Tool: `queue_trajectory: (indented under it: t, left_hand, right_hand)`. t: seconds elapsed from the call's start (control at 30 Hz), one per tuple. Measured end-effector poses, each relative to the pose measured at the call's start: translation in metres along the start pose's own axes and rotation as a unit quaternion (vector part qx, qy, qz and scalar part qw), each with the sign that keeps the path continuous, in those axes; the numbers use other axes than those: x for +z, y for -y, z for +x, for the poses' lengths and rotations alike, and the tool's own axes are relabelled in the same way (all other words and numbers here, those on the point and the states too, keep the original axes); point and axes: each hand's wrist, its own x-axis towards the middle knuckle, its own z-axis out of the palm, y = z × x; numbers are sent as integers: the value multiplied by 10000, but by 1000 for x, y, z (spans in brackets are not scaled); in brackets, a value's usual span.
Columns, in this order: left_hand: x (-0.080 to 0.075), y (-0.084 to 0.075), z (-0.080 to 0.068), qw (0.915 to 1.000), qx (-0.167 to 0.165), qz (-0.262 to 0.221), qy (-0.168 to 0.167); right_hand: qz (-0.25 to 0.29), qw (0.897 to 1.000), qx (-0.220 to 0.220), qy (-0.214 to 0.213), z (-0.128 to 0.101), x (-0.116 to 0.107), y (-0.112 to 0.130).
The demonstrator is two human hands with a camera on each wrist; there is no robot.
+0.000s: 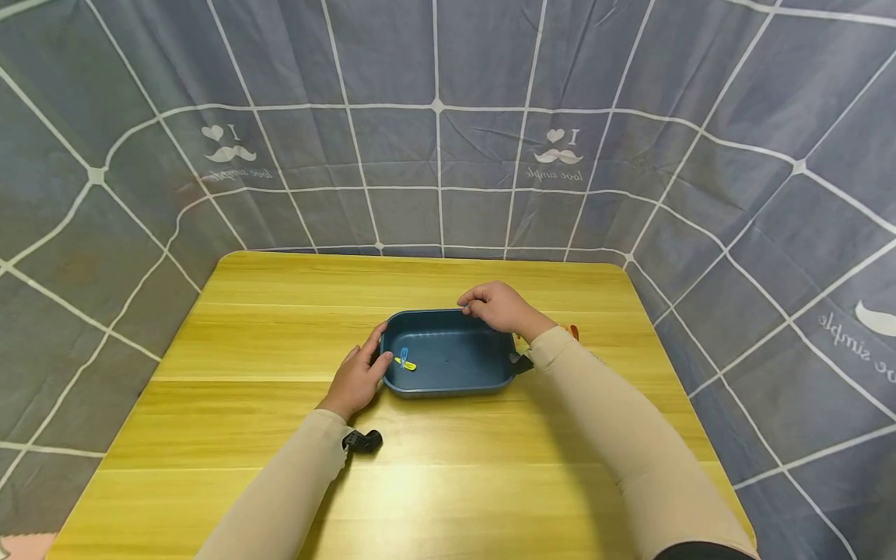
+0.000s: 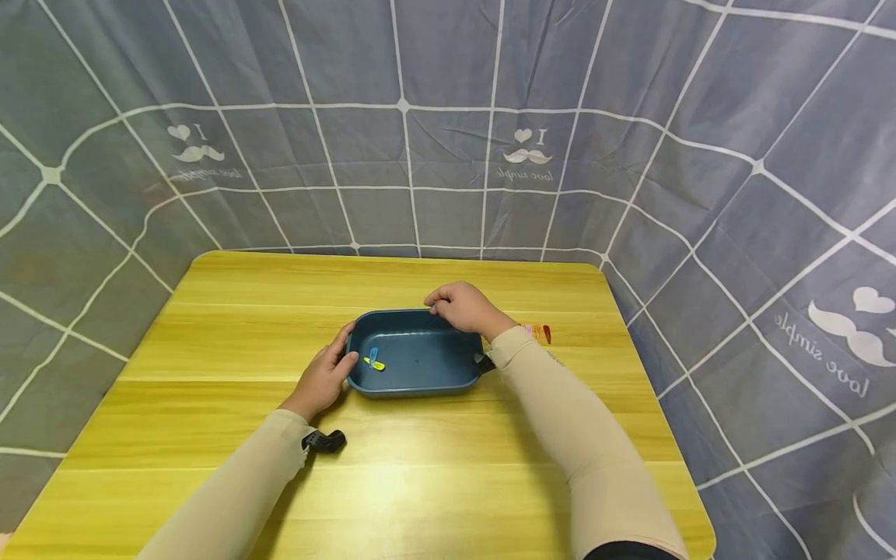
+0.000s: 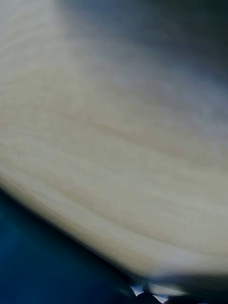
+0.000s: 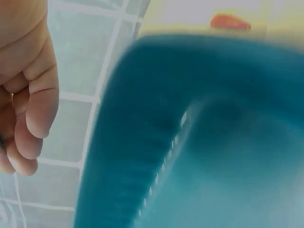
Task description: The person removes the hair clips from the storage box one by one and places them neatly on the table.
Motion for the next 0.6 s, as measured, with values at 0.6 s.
queue_trajectory:
  t: [0.6]
  left_hand:
    - [-1,-1,1,10000,21,35,-29]
  right_hand:
    - [777,9845,1186,-1028,-42,-70,-84]
